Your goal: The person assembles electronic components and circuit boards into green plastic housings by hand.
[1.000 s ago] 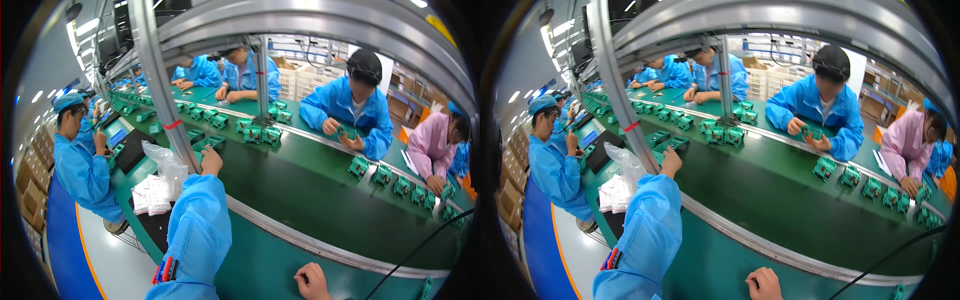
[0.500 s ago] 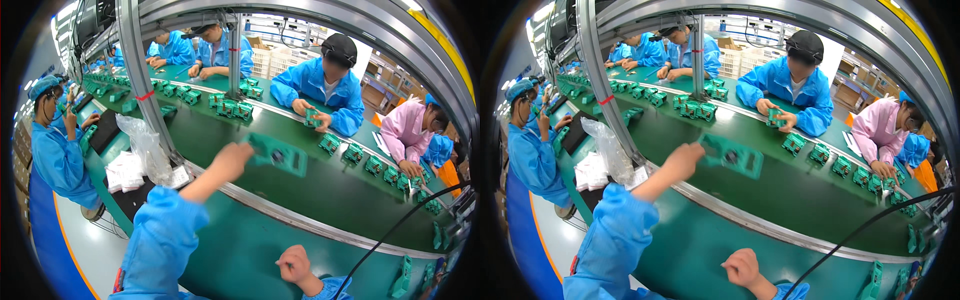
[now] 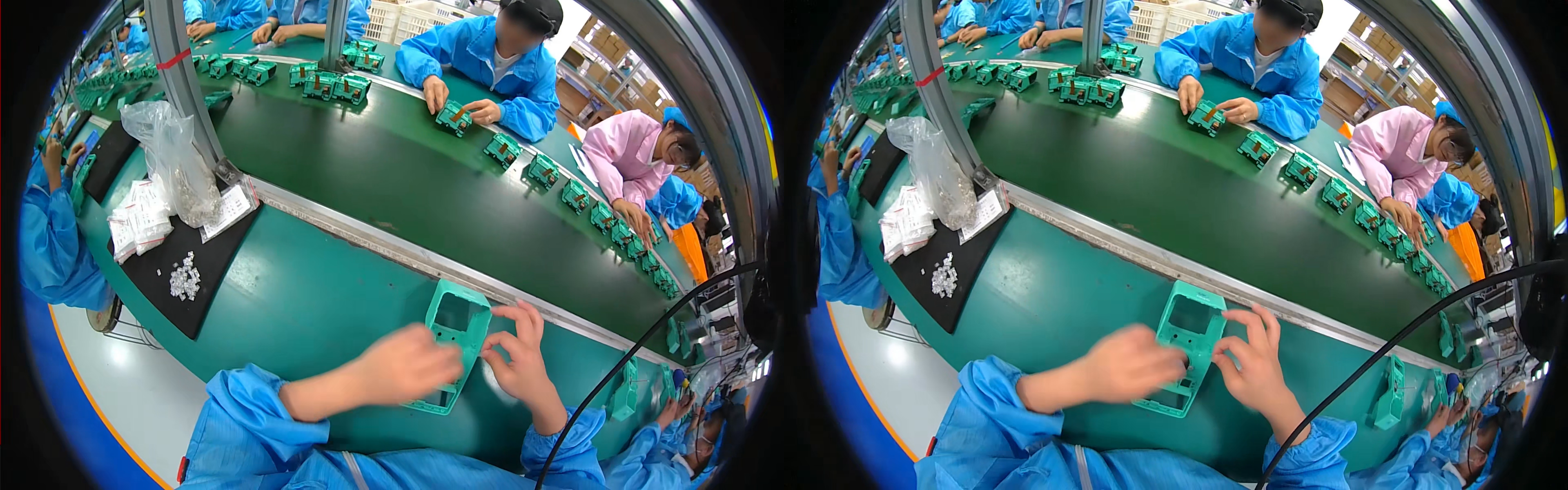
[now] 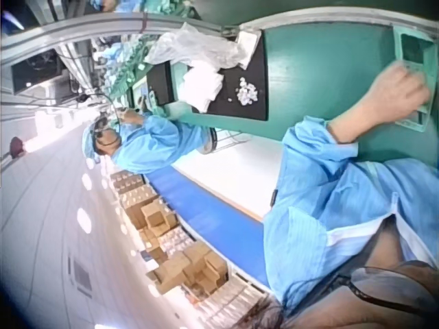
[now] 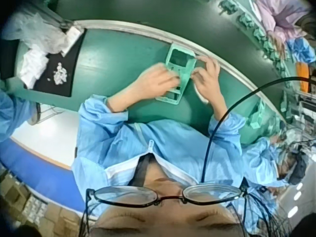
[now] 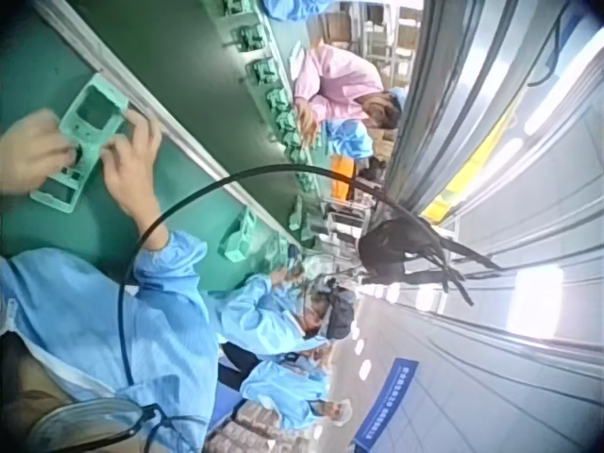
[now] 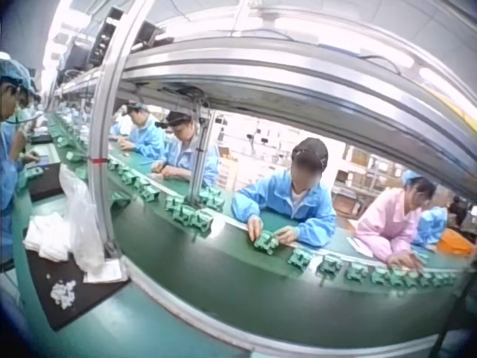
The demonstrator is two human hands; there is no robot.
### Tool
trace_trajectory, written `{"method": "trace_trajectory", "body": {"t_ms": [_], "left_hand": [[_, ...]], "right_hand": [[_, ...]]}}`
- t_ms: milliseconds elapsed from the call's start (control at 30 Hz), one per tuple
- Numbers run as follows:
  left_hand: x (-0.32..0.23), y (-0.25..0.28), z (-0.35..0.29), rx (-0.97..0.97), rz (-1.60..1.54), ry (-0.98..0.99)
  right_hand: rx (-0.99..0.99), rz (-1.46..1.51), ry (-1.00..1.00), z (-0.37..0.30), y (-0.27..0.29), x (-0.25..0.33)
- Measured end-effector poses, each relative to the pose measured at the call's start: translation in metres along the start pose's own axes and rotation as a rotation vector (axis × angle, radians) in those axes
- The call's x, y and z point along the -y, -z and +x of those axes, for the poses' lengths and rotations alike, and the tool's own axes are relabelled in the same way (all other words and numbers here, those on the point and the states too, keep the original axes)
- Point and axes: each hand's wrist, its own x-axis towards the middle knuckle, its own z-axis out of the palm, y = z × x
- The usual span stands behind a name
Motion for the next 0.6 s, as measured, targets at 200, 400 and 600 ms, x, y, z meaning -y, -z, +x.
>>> {"method": "trace_trajectory", "body": {"t_ms": [200, 400, 600], "left_hand": [[-0.042, -0.034, -0.03, 0.424, -0.118, -0.127], [-0.041, -0.036, -0.032, 0.515, -0.168, -0.143], [-0.04, -0.039, -0.036, 0.485, -0.198, -0.13]], "right_hand": [[0.296, -0.194, -0.087, 0.029, -0.015, 0.015], [0.362, -0.12, -0.144, 0.032, -0.024, 0.007], [0.355, -0.191, -0.173, 0.037, -0.028, 0.015]]}}
